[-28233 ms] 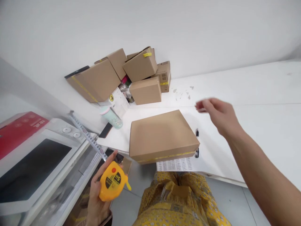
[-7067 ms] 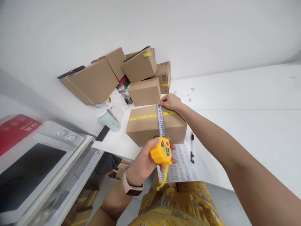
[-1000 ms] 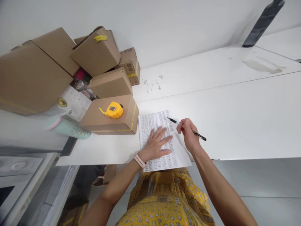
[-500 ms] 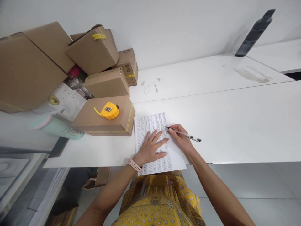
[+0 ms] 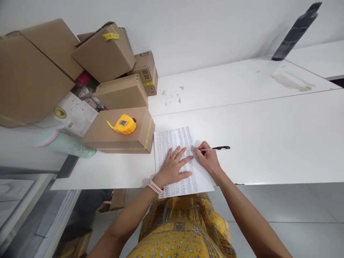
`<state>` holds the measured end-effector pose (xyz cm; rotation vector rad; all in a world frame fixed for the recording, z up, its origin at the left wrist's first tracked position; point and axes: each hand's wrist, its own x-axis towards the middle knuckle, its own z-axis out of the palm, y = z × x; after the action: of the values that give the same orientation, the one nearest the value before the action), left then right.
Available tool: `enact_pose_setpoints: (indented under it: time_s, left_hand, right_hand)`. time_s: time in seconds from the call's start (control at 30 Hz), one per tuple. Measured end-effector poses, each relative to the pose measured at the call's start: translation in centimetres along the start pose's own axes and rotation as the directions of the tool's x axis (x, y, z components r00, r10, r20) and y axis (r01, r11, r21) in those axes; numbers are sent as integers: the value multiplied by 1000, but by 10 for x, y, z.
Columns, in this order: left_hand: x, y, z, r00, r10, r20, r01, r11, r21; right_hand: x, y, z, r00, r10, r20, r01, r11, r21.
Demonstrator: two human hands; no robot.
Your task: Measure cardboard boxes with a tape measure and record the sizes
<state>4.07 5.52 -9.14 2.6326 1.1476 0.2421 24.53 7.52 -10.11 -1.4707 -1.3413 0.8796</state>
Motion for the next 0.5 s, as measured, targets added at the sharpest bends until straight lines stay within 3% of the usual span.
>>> enact_pose_setpoints:
  time_s: [0.5]
  left_hand:
    - [1,0,-1,1000,-5,12,5,1000,-5]
  right_hand:
    - [0,2,1,999,-18,30,19,999,-38]
